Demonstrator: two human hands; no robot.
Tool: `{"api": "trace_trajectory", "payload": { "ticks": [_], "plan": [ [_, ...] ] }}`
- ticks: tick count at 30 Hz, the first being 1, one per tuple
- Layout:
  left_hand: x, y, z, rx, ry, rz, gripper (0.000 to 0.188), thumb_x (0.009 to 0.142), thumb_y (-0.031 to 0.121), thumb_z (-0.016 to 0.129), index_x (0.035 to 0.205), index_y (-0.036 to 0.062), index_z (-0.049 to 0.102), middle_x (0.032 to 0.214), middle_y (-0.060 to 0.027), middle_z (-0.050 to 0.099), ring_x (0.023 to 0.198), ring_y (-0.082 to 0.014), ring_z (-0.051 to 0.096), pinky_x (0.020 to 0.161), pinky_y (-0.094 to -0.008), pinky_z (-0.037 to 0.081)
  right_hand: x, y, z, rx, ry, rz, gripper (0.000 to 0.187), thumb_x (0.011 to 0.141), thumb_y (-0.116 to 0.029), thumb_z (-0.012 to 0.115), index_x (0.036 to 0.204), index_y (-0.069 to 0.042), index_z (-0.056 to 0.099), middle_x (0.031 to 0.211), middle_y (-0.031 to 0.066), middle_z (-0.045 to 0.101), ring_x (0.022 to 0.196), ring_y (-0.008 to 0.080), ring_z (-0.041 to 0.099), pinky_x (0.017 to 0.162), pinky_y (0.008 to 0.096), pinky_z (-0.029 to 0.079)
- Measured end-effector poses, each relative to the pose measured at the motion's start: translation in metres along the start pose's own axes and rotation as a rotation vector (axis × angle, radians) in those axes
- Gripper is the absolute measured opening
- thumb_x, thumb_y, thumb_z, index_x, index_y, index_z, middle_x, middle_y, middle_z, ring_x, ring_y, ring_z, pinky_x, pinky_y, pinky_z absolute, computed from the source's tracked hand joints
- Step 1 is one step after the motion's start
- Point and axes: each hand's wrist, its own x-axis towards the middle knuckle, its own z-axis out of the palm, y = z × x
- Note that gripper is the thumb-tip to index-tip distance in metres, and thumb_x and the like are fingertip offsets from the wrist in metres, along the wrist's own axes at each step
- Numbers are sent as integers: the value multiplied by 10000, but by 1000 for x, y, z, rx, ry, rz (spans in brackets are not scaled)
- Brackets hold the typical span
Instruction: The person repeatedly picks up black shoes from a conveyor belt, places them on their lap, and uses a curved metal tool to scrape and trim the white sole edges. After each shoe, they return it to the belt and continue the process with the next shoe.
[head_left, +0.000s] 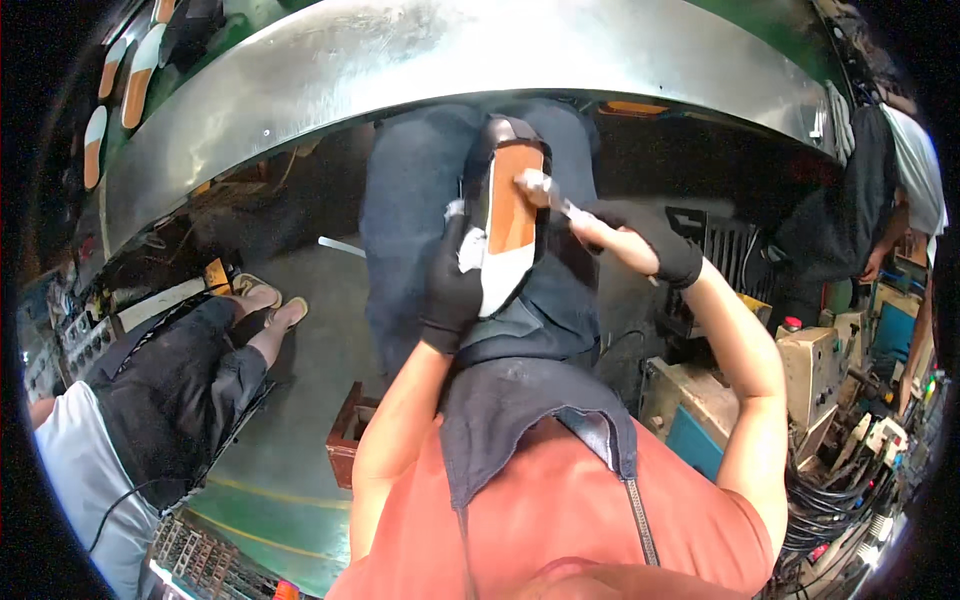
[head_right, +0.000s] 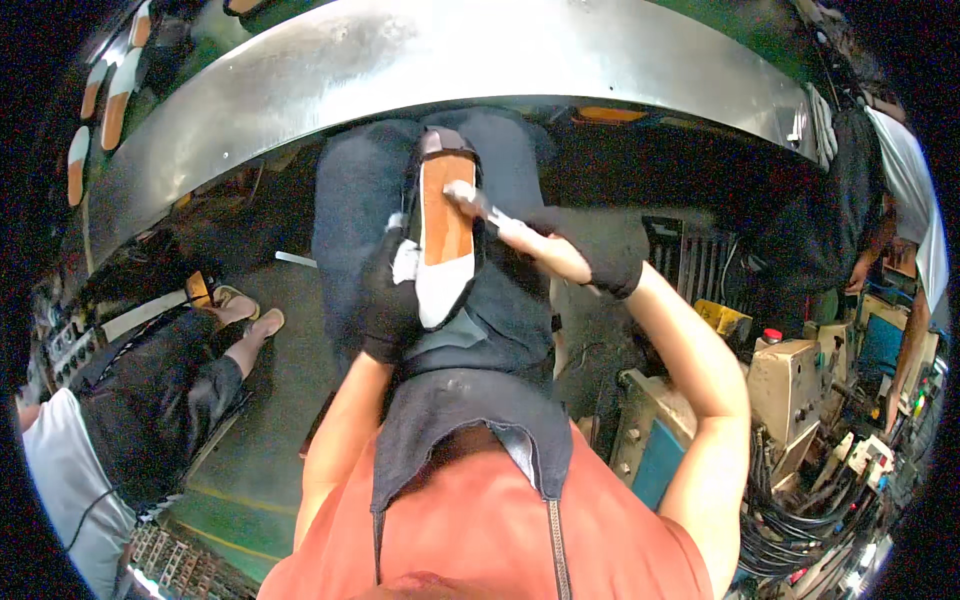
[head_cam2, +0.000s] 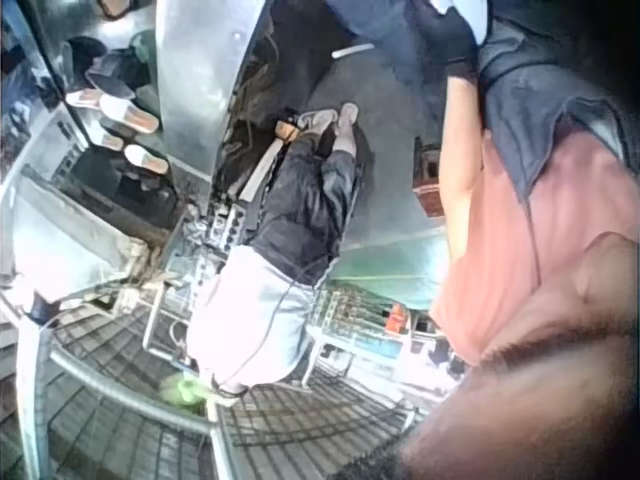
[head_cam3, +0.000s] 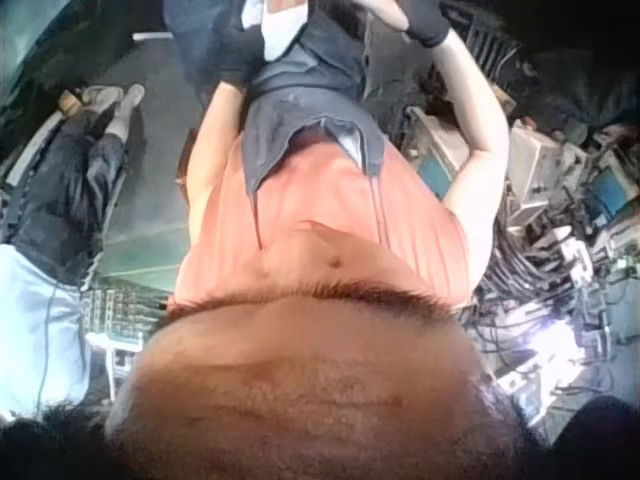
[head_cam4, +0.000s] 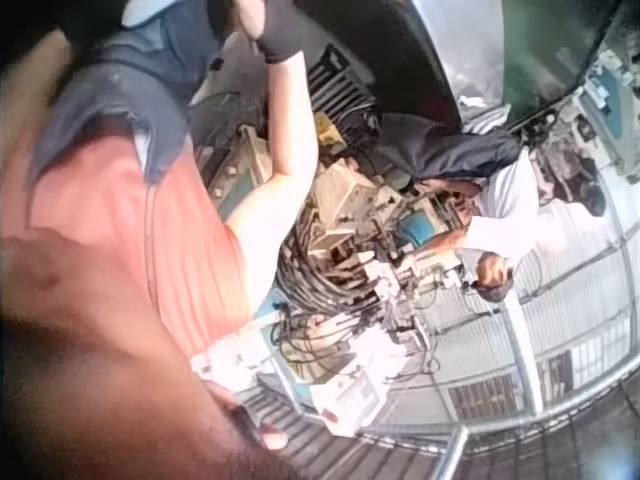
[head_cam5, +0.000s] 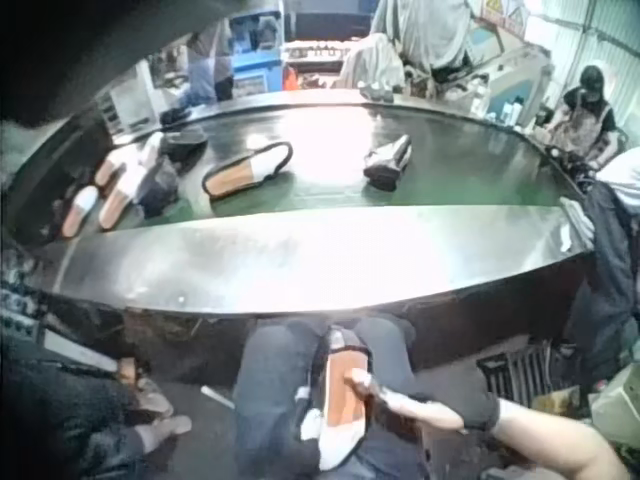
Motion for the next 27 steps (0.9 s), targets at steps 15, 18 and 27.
{"api": "trace_trajectory", "payload": {
  "ticks": [15, 18, 27],
  "plan": [
    [49, 32, 39, 897, 43, 360, 613, 926, 245, 507, 1367, -110, 271, 1370, -341, 343, 1295, -489, 328, 1102, -505, 263, -13, 14, -30, 363, -427, 308, 416, 1008, -404, 420, 973, -36, 612, 747, 48, 659, 698, 136, 669, 605, 277, 528],
    [51, 18, 37, 1046, 112, 481, 648, 904, 257, 533, 1343, -141, 273, 1352, -366, 349, 1294, -482, 341, 1096, -492, 286, -9, -11, -59, -586, -266, -94, 449, 982, -414, 462, 879, -9, 626, 697, 137, 628, 569, 246, 611, 566, 358, 465],
    [23, -1, 4, 952, -68, 538, 916, 760, 309, 732, 1422, -71, 226, 1443, -337, 244, 1340, -491, 265, 1113, -466, 258, -10, -18, 22, -459, 86, -472, 386, 944, -398, 515, 943, -38, 654, 815, 248, 619, 740, 387, 631, 656, 441, 497]
  ]
}}
